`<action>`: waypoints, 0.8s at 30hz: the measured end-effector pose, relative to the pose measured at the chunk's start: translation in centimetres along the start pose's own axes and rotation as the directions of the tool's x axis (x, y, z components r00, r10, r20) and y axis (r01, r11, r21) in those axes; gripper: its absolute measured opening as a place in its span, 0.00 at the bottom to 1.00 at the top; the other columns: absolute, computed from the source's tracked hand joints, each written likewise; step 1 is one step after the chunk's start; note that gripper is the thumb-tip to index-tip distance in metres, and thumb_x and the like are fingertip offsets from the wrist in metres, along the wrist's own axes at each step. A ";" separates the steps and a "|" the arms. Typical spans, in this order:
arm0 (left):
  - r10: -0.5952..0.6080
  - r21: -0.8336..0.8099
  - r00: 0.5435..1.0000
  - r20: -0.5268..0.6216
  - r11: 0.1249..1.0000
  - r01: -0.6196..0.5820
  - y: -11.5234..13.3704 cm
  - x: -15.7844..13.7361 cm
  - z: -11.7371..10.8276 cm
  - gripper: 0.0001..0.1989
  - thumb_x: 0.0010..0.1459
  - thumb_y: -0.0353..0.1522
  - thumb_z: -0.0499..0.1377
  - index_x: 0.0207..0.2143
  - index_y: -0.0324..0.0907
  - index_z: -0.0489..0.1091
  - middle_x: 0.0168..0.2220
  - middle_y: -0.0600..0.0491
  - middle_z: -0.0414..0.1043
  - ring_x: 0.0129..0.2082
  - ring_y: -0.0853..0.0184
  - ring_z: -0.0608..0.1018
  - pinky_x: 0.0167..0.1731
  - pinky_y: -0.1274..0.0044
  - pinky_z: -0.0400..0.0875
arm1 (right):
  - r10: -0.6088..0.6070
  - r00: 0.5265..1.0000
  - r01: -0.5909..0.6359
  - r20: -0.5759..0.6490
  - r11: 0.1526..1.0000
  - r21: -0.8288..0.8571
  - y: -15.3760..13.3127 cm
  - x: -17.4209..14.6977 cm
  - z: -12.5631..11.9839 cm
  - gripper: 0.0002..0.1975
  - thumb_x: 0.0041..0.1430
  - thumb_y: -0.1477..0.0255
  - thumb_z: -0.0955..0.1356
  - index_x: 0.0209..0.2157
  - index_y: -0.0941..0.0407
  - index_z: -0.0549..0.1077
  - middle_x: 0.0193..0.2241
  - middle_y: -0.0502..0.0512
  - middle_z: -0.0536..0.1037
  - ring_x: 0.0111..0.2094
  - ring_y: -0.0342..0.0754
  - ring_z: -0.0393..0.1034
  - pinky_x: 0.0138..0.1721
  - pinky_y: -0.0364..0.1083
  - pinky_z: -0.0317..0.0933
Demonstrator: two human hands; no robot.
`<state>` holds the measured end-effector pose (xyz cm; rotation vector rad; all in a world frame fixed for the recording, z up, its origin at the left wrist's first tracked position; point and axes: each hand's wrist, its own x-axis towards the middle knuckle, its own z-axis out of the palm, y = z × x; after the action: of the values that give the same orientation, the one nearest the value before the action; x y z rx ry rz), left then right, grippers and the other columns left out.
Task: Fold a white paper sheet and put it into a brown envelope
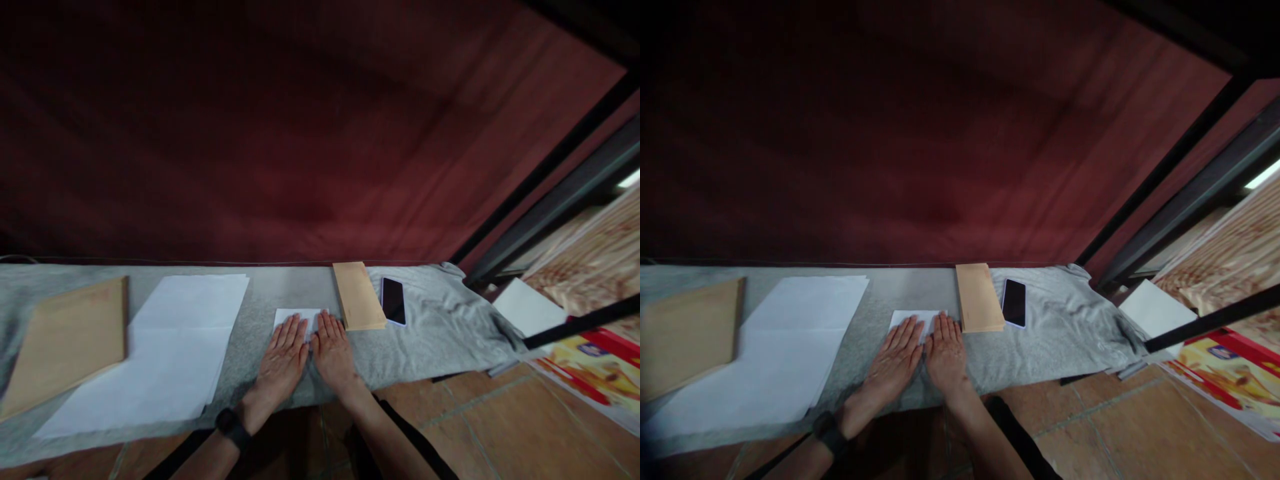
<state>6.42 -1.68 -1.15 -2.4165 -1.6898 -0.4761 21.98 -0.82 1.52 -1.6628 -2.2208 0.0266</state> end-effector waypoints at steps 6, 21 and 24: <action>0.005 -0.015 0.998 0.055 1.000 -0.004 -0.1 0.0 0.3 0.30 0.65 0.31 0.43 0.68 0.35 0.54 0.69 0.43 0.54 0.70 0.60 0.55 0.68 0.63 0.49 | -0.179 0.984 0.178 0.009 0.982 0.069 -0.1 -0.2 0.2 0.25 0.74 0.65 0.55 0.67 0.58 0.59 0.66 0.56 0.62 0.67 0.48 0.54 0.67 0.52 0.52; -0.213 0.050 0.968 0.132 0.977 0.208 -2.8 -0.1 -1.9 0.31 0.68 0.40 0.41 0.68 0.34 0.54 0.69 0.43 0.53 0.69 0.58 0.57 0.67 0.62 0.50 | -0.046 0.994 0.041 -0.097 0.998 -0.053 0.8 -1.5 0.8 0.32 0.72 0.59 0.57 0.68 0.66 0.55 0.67 0.67 0.57 0.68 0.56 0.52 0.66 0.55 0.51; -0.239 0.069 0.960 0.143 0.970 0.231 -3.0 -0.1 -2.3 0.31 0.68 0.40 0.41 0.68 0.35 0.53 0.69 0.44 0.53 0.70 0.58 0.56 0.67 0.61 0.49 | -0.036 0.995 0.030 -0.094 0.998 -0.064 0.8 -1.6 0.7 0.32 0.72 0.58 0.57 0.68 0.66 0.55 0.67 0.68 0.57 0.68 0.56 0.52 0.66 0.55 0.51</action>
<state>3.19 -1.39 0.78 -2.2769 -2.0396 -0.2792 22.85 -1.92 0.22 -1.6236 -2.1981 -0.1287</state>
